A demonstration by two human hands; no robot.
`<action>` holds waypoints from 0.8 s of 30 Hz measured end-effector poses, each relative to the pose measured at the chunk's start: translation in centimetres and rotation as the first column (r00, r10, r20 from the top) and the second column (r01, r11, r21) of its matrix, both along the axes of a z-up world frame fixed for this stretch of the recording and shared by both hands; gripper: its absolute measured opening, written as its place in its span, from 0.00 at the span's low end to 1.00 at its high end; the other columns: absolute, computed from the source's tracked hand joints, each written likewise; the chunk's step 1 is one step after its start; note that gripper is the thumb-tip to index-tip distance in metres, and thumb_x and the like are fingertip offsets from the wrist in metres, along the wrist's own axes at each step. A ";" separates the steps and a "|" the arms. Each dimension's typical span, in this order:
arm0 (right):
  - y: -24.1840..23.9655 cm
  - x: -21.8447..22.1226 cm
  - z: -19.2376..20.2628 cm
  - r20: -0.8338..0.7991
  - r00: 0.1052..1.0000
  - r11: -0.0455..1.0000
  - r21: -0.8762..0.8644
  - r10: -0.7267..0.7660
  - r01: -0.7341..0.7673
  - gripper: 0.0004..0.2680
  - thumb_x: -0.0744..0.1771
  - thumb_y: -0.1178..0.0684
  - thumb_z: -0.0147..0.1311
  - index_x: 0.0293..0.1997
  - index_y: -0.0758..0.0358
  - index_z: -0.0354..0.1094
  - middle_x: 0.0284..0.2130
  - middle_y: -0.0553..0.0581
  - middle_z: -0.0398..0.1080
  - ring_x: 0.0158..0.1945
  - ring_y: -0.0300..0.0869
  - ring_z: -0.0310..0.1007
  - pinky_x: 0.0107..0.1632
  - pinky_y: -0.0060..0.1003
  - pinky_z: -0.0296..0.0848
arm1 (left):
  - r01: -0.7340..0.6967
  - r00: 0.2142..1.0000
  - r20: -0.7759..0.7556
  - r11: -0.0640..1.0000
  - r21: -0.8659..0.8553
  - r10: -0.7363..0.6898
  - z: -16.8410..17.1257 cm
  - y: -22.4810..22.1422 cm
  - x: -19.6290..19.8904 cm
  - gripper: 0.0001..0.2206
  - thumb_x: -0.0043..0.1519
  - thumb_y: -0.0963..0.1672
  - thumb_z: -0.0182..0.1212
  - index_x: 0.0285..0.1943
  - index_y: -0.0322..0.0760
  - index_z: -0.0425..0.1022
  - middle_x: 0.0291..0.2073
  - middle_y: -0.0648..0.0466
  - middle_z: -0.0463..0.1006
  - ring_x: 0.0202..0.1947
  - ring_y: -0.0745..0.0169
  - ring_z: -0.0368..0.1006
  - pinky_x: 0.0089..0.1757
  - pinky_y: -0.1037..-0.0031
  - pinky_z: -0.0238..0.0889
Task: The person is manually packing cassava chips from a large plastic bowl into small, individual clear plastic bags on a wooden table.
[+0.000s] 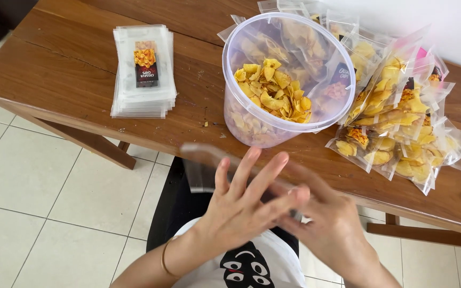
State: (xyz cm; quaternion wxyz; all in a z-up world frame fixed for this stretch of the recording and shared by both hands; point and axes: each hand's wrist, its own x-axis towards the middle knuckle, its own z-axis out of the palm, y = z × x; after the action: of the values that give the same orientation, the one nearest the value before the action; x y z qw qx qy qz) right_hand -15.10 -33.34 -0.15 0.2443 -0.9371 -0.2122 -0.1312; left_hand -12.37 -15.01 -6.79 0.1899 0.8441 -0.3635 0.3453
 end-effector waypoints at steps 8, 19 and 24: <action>1.7 3.7 6.0 0.054 0.973 0.974 -0.044 0.226 -0.224 0.08 0.62 0.65 0.63 0.42 0.61 0.78 0.50 0.63 0.77 0.51 0.46 0.81 0.60 0.37 0.75 | 0.196 0.973 -0.032 0.895 -0.401 -0.228 2.4 2.5 4.5 0.22 0.67 0.57 0.50 0.52 0.37 0.66 0.46 0.45 0.75 0.43 0.49 0.74 0.46 0.57 0.68; -1.6 9.5 2.6 0.307 0.930 0.959 -0.255 0.203 -0.125 0.08 0.65 0.58 0.71 0.42 0.66 0.72 0.34 0.57 0.78 0.36 0.47 0.77 0.48 0.44 0.73 | 0.003 0.761 -0.401 0.622 -0.783 -0.509 6.0 4.6 5.3 0.24 0.49 0.38 0.69 0.54 0.42 0.66 0.41 0.56 0.80 0.38 0.68 0.75 0.44 0.78 0.73; -0.5 6.9 5.4 0.136 0.941 0.927 -0.264 0.310 -0.267 0.06 0.65 0.53 0.66 0.35 0.60 0.73 0.28 0.49 0.76 0.28 0.42 0.75 0.40 0.40 0.73 | 0.014 0.768 -0.451 0.716 -0.698 -0.455 7.8 5.5 4.4 0.27 0.46 0.41 0.73 0.54 0.41 0.66 0.48 0.58 0.76 0.39 0.69 0.73 0.40 0.78 0.72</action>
State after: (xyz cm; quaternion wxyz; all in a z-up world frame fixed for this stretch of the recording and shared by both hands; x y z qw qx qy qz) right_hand -8.21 -33.85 5.22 0.1254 -0.9029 -0.3831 -0.1491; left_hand -7.97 -9.54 1.05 0.6229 0.7283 -0.2495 0.1392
